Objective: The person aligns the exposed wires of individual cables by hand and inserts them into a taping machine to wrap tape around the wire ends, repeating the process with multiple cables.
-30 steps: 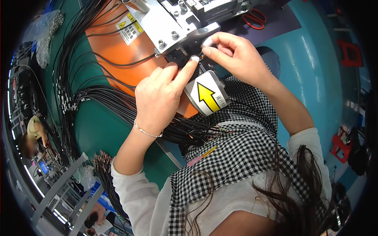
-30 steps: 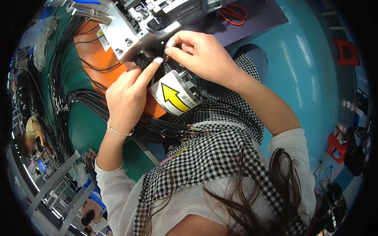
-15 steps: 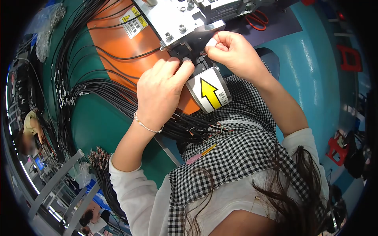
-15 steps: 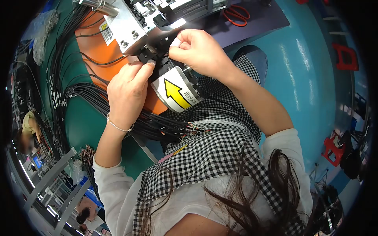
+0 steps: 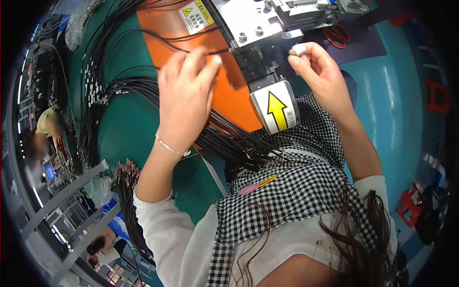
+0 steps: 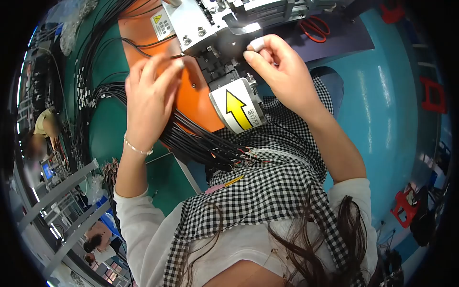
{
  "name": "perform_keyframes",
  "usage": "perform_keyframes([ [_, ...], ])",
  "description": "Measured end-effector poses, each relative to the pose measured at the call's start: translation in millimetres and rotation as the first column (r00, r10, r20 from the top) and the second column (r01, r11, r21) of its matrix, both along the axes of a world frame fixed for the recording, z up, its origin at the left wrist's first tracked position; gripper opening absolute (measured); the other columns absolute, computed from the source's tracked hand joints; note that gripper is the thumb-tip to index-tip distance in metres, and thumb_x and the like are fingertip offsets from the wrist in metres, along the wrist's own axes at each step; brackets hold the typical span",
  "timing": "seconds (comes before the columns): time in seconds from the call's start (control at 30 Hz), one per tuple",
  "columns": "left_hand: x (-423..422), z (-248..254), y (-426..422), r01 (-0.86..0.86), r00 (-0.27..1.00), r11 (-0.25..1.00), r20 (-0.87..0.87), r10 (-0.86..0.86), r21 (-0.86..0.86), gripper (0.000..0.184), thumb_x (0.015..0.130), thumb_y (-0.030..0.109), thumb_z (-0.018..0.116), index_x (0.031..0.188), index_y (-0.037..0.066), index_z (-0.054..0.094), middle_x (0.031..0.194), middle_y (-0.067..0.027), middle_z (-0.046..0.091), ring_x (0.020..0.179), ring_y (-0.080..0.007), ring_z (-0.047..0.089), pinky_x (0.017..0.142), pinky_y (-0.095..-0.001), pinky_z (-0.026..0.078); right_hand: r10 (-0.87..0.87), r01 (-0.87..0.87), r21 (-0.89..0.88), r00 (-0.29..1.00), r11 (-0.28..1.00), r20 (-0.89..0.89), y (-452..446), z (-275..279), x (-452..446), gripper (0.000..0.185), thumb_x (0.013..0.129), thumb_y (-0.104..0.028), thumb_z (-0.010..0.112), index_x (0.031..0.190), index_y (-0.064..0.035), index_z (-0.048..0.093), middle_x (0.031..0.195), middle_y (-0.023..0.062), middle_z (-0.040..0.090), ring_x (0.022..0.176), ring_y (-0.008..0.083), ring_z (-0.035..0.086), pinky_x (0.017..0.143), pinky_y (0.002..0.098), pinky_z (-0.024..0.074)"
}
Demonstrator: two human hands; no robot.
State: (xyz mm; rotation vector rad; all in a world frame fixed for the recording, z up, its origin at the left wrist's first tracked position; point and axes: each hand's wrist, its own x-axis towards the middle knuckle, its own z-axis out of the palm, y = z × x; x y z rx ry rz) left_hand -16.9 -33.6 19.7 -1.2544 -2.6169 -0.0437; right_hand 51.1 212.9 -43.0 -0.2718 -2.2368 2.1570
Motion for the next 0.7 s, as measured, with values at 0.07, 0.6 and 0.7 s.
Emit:
perform_keyframes([
  [0.07,6,12,-10,0.041,0.900,0.999,0.435,-0.035,-0.005,0.020,0.076,0.010,0.070,0.094,0.006,0.065,0.098,-0.0051,0.059,0.103,-0.0246,0.048,0.088,-0.0414,0.041,0.013,-0.013,-0.023,1.000,1.000,-0.002,1,6,6,0.010,0.095,-0.013,0.059,0.098,-0.0041,0.057,0.080,-0.0092,0.046,0.075,-0.0011,0.041,0.067,0.0155,0.0352],
  [0.6,-16,20,-25,-0.061,0.798,0.915,0.570,-0.195,0.398,0.016,0.086,0.017,0.065,0.098,0.009,0.058,0.090,-0.0059,0.055,0.093,-0.0243,0.051,0.090,-0.0378,0.034,0.389,-0.334,0.283,0.906,0.899,-0.167,-17,52,33,0.016,0.098,-0.013,0.048,0.100,0.0016,0.054,0.085,0.0038,0.053,0.075,0.0091,0.051,0.067,0.0226,0.0426],
  [0.7,-12,27,-14,0.069,0.820,0.942,0.519,-0.241,0.328,0.014,0.087,0.018,0.064,0.097,0.009,0.060,0.087,-0.0057,0.053,0.091,-0.0236,0.051,0.088,-0.0368,0.034,0.455,-0.480,0.104,0.868,0.871,0.198,-12,66,40,0.019,0.099,-0.014,0.045,0.100,0.0020,0.054,0.084,0.0053,0.055,0.073,0.0107,0.052,0.067,0.0237,0.0445],
])
